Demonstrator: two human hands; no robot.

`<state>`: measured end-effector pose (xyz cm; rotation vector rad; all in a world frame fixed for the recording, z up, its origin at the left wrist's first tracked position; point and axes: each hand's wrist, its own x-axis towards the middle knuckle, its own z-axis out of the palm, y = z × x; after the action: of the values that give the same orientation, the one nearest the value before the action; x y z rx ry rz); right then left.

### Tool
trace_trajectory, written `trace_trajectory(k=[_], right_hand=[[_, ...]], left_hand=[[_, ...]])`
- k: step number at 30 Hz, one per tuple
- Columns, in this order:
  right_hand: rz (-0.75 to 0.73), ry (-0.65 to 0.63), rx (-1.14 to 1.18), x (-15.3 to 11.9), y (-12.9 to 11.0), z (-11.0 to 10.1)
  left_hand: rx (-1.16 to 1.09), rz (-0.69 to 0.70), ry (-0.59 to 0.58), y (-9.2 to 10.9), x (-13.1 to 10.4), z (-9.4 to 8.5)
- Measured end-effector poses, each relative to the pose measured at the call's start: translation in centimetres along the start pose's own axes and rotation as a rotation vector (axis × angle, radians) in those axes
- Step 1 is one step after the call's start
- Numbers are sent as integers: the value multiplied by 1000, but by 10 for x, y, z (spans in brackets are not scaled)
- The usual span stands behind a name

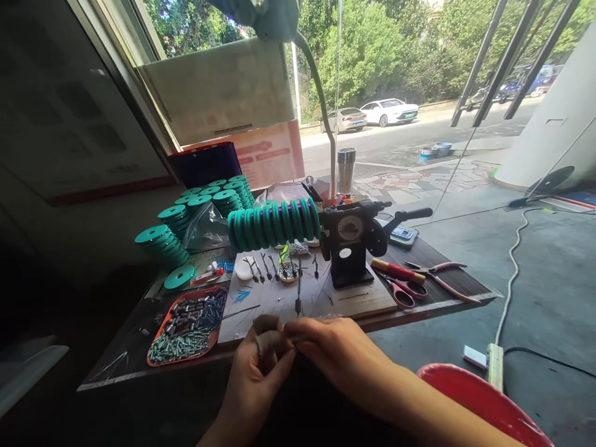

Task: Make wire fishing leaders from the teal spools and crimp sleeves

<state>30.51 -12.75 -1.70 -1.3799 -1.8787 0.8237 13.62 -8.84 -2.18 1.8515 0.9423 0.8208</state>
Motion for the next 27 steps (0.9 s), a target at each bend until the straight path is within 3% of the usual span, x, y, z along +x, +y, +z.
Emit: trace_trajectory(k=[4, 15, 27], right_hand=[[48, -80, -93, 12, -3, -3], [237, -201, 44, 23, -14, -16], [216, -114, -3, 24, -18, -13]], left_hand=[[125, 33, 3, 3, 1, -2], [138, 47, 32, 4, 1, 0], [77, -17, 101, 8, 0, 5]])
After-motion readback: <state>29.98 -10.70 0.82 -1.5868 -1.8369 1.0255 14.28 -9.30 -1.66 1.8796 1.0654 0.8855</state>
